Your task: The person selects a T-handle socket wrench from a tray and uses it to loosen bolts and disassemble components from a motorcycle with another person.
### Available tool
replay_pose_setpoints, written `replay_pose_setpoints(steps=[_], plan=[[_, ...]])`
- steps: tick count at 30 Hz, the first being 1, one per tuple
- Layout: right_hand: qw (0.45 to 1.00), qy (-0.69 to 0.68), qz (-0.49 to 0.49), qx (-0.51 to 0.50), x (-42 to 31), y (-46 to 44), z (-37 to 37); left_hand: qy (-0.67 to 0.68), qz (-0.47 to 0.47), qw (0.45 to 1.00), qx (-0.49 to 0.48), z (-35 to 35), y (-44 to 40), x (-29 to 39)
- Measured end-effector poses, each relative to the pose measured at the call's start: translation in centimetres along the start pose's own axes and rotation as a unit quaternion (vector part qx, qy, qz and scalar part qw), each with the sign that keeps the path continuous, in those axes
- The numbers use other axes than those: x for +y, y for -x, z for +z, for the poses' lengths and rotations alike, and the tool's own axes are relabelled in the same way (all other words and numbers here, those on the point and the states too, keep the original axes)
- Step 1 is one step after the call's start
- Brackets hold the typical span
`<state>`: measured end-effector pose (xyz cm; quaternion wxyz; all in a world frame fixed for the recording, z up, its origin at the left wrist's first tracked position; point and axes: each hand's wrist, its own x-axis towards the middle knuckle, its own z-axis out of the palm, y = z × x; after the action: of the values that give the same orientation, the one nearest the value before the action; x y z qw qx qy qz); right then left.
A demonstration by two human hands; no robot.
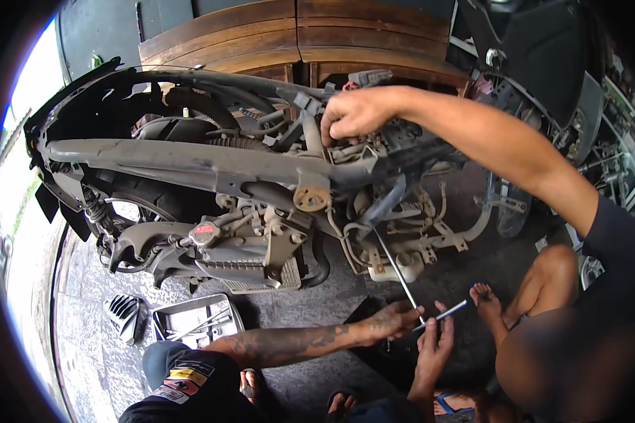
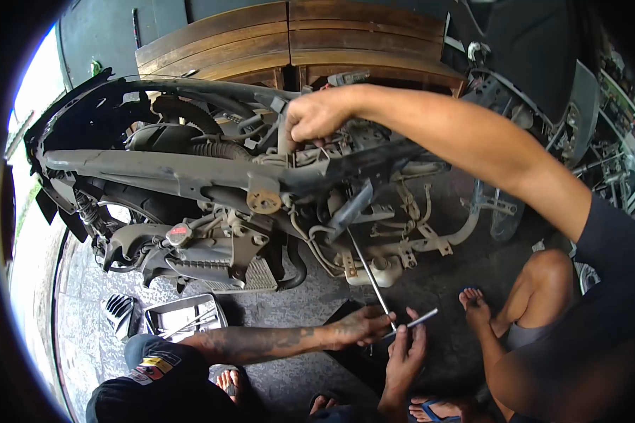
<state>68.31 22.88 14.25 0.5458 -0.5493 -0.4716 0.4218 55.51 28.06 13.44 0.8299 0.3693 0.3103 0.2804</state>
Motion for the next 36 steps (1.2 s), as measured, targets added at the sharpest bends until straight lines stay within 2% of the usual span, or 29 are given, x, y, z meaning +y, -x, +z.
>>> replay_pose_setpoints(steps=[6,8,10,13,14,15,16,17,18,19,21,23,24,26,27,29,30,32,33,36], plan=[[0.988,0.097,0.024,-0.115,-0.1,0.5,0.6,0.036,0.031,0.999,0.005,-0.4,0.1,1.1],[0.98,0.123,0.019,-0.152,-0.3,1.0,0.2,0.037,0.027,0.998,-0.034,-1.1,0.1,1.0],[0.967,0.147,-0.026,-0.205,-0.7,1.4,-0.3,0.048,0.026,0.998,-0.03,-1.4,0.2,0.7],[0.922,0.192,-0.163,-0.294,-1.1,2.2,-0.6,0.017,0.016,0.999,-0.029,-2.2,0.9,1.0],[0.925,0.2,-0.143,-0.29,-0.6,2.3,-0.7,0.016,0.012,0.999,-0.03,-2.3,0.9,1.3],[0.946,0.192,-0.047,-0.257,0.2,2.5,-0.9,0.009,0.013,1.0,-0.014,-2.4,0.9,1.4],[0.965,0.146,0.115,-0.187,0.7,2.7,-0.9,0.005,0.01,1.0,-0.001,-2.2,1.0,1.4],[0.965,0.146,0.126,-0.177,1.0,3.0,-1.4,-0.001,0.023,1.0,0.001,-2.2,0.8,1.4],[0.966,0.143,0.041,-0.21,0.4,2.8,-1.4,0.003,0.025,0.999,0.029,-2.1,0.9,1.3],[0.961,0.137,-0.037,-0.238,-0.3,2.5,-1.4,-0.018,0.021,0.999,-0.017,-2.8,0.7,1.2],[0.935,0.119,-0.176,-0.284,-0.7,2.9,-1.2,-0.007,0.062,0.998,-0.003,-2.6,0.8,1.0],[0.924,0.11,-0.221,-0.293,0.7,3.9,-1.5,-0.007,0.014,1.0,0.024,-2.4,1.2,1.9],[0.951,0.159,-0.083,-0.251,1.4,4.6,-1.4,-0.017,0.001,0.999,0.029,-2.3,1.1,2.1],[0.983,0.026,0.167,-0.076,2.1,4.4,-1.2,0.003,0.019,1.0,0.017,-2.6,0.8,1.8],[0.973,-0.184,0.1,-0.1,2.5,3.9,-2.0,-0.001,0.013,0.999,0.03,-2.4,0.7,1.8],[0.915,-0.387,0.035,-0.103,2.6,4.4,-2.9,-0.012,0.009,0.999,0.047,-2.5,0.4,1.7],[0.965,-0.227,0.0,-0.131,1.3,4.9,-2.2,-0.008,0.006,0.999,0.052,-2.3,0.3,1.8],[0.986,-0.063,-0.032,-0.154,1.3,5.2,-2.0,-0.014,0.011,0.999,0.038,-2.8,0.2,1.7],[0.977,0.095,0.009,-0.19,2.1,4.6,-2.4,-0.017,0.013,0.999,0.04,-2.8,0.2,1.8],[0.971,0.207,0.099,-0.073,3.4,3.8,-2.3,-0.011,0.007,0.998,0.068,-2.4,0.1,1.6]])
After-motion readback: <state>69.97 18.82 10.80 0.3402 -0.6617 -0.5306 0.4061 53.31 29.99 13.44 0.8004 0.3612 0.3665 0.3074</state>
